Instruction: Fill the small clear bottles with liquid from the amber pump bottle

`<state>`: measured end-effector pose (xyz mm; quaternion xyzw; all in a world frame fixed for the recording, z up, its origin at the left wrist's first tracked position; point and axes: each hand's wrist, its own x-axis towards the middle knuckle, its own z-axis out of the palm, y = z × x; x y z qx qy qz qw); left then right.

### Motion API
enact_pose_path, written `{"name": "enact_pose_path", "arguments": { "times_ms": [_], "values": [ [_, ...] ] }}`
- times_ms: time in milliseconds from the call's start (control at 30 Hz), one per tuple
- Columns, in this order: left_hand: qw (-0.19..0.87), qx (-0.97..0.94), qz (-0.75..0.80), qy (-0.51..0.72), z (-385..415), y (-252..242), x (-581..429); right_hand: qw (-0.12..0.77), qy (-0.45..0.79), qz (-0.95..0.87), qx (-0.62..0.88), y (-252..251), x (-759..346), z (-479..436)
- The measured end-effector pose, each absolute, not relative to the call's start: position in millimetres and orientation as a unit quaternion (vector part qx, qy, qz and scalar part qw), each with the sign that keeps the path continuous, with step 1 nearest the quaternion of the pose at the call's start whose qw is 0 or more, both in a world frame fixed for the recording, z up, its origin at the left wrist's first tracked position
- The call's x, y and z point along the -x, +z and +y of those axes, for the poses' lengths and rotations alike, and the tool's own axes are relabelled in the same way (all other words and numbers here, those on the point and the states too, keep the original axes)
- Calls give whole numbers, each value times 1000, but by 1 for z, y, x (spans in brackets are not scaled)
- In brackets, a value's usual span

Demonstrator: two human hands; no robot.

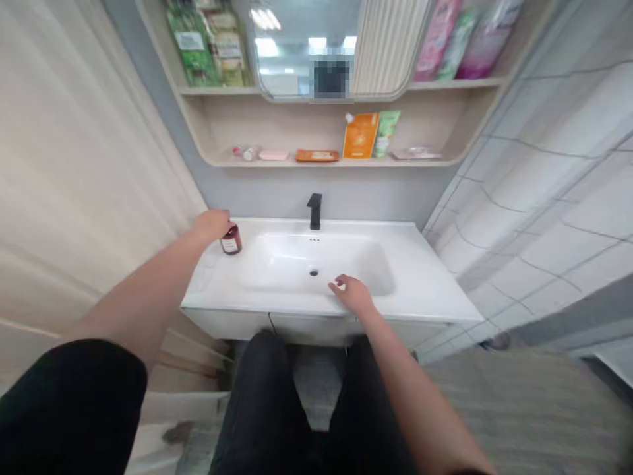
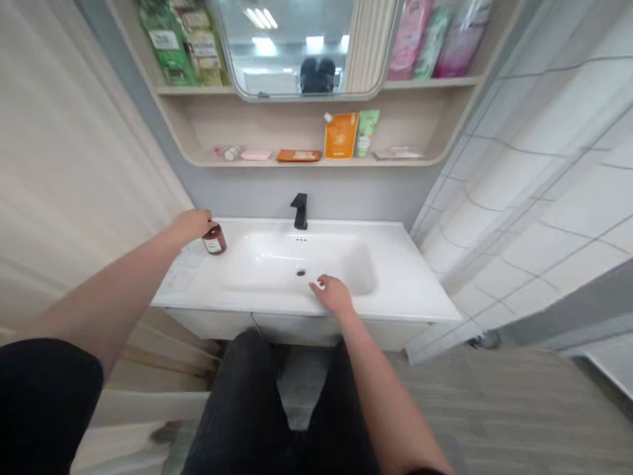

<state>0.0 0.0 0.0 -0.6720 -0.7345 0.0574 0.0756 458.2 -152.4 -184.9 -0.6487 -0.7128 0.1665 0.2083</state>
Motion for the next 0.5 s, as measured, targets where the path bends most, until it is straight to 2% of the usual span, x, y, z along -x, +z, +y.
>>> {"name": "enact_pose_path", "arguments": {
  "times_ms": [300, 367, 500],
  "values": [
    [55, 654, -751, 75, 8, -5, 22, 194, 193, -693, 667, -180, -456, -151],
    [70, 651, -755, 37, 0, -4, 20, 190, 194, -691, 670, -180, -456, -151],
    [140, 675, -713, -130, -47, -30, -24, 192, 203, -692, 666, -182, -457, -148]
  ]
}}
